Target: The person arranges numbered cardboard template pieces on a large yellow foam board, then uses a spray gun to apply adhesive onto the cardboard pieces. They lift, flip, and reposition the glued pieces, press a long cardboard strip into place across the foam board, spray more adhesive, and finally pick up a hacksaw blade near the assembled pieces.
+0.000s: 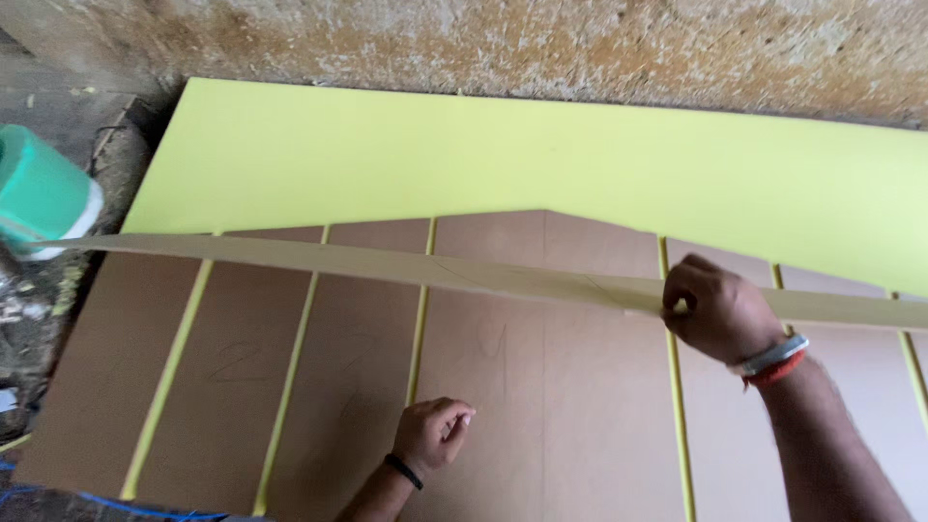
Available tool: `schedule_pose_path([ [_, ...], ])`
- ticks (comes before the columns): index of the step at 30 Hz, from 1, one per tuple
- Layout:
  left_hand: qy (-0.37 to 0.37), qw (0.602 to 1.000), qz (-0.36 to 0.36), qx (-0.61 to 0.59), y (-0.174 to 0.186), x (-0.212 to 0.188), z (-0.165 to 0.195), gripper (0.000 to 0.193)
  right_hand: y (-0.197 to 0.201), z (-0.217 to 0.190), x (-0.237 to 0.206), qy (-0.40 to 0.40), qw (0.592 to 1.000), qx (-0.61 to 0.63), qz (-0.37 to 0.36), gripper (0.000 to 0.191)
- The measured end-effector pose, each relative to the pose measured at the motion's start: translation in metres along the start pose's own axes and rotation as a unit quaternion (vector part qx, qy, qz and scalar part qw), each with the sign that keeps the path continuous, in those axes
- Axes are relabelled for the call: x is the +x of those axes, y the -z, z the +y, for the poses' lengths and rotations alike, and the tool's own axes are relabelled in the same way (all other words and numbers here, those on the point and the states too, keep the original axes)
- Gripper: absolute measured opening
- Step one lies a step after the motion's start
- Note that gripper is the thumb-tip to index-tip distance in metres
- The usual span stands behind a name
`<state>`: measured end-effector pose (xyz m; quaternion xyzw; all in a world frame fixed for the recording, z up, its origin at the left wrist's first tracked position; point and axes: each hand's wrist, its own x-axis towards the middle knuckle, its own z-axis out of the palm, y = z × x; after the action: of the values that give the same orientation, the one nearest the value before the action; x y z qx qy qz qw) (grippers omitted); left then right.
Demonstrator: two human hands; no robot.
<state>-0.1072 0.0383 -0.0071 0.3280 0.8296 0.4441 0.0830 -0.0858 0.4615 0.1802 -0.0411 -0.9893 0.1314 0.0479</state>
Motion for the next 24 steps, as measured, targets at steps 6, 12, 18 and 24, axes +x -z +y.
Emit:
schedule_pose_path([
  [6,0.1,0.993,0.061,-0.019,0.062,-0.14,-0.006,0.011,-0.118,-0.063,-0.152,-0.023,0.976,0.002,-0.216,0.023],
  [12,0.165,0.982,0.076,-0.055,0.08,-0.196,-0.023,0.012,-0.182,-0.128,-0.206,-0.144,0.923,0.092,-0.345,0.04],
  [18,0.182,0.981,0.063,-0.04,0.098,-0.171,-0.018,0.013,-0.207,-0.191,-0.153,-0.057,0.951,0.185,-0.242,0.032],
  [24,0.197,0.973,0.122,0.018,0.144,-0.152,-0.029,0.011,-0.228,-0.255,-0.057,0.002,0.933,0.253,-0.257,0.029],
])
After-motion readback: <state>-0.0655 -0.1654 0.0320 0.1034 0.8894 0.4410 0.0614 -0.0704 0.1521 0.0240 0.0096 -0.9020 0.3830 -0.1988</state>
